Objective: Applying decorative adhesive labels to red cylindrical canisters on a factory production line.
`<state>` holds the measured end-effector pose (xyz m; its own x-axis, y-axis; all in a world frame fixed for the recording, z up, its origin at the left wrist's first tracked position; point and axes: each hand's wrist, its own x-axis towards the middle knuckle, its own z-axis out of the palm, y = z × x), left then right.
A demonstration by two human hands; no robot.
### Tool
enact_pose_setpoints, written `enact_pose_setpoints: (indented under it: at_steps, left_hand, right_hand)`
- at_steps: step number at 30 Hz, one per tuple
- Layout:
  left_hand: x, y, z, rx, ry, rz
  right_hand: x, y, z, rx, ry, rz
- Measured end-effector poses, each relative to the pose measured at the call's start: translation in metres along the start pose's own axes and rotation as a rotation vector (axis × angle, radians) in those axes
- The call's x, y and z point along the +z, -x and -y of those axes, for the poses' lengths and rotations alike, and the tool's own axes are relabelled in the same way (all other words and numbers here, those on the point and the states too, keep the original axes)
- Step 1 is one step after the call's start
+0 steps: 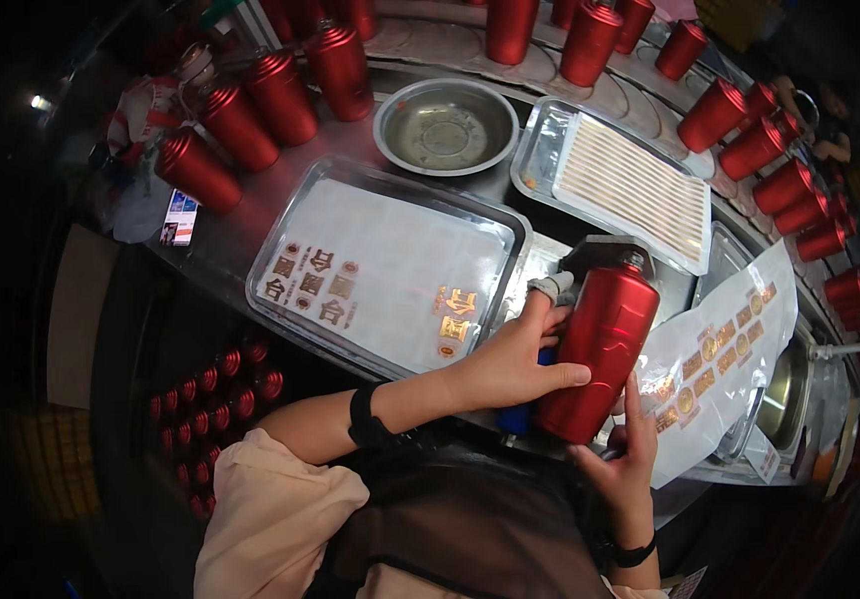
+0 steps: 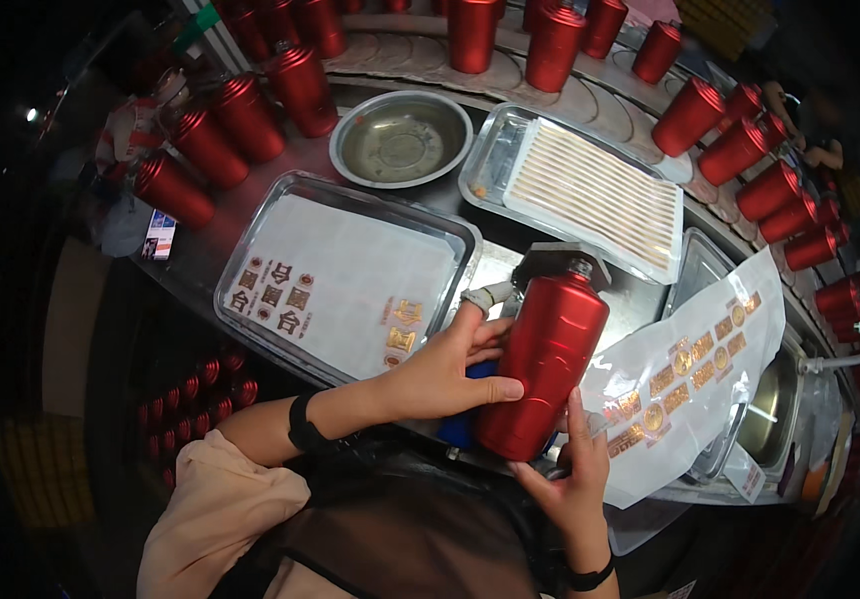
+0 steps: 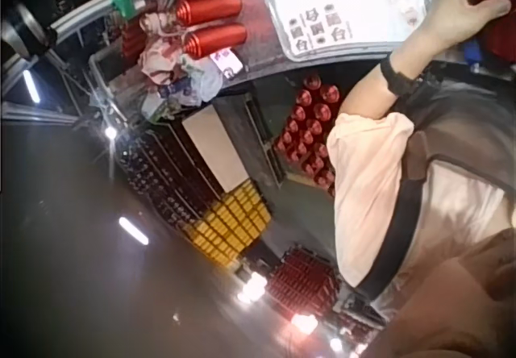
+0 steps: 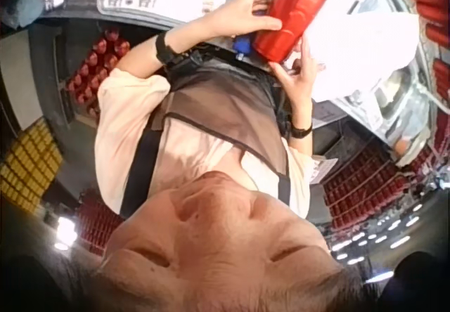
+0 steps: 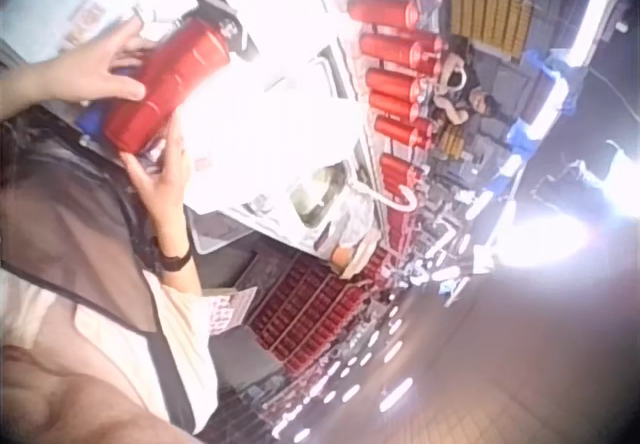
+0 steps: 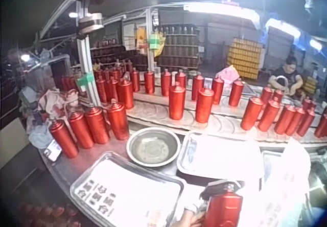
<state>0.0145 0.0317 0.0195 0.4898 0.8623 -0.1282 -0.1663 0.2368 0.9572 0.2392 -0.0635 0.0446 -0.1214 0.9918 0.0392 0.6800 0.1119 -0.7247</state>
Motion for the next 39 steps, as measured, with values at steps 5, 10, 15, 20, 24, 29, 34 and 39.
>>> enact_pose_setpoints:
  at_steps: [5, 10, 15, 20, 24, 29, 34, 39]
  left_hand:
    - [-0.043, 0.013, -0.013, -0.064, -0.374, -0.135]
    - [-0.093, 0.010, -0.025, -0.046, -0.896, -0.297]
    - [-0.115, -0.004, -0.007, -0.012, -1.349, -0.393]
    - [-0.130, 0.005, 0.000, -0.072, -1.368, -0.401]
    - [-0.137, 0.006, 0.003, -0.117, -1.375, -0.371]
    - [-0.158, 0.010, 0.009, -0.052, -1.414, -0.300]
    - [-0.144, 0.006, -0.011, -0.072, -1.295, -0.216]
    - [-0.165, 0.000, 0.009, -0.047, -1.423, -0.317]
  right_hand:
    - [-0.007, 0.006, -0.014, 0.134, -0.190, 0.022]
    - [-0.012, 0.003, -0.017, 0.152, -0.271, 0.002]
    - [-0.014, 0.007, -0.017, 0.145, -0.248, 0.016]
    - [-0.016, 0.010, -0.025, 0.141, -0.220, 0.008]
    - [-0.019, 0.007, -0.027, 0.159, -0.218, 0.030]
    - [-0.021, 0.002, -0.026, 0.149, -0.205, 0.064]
    - [-0.021, 0.003, -0.031, 0.108, -0.155, 0.070]
    - [-0.019, 0.002, -0.031, 0.078, -0.145, 0.054]
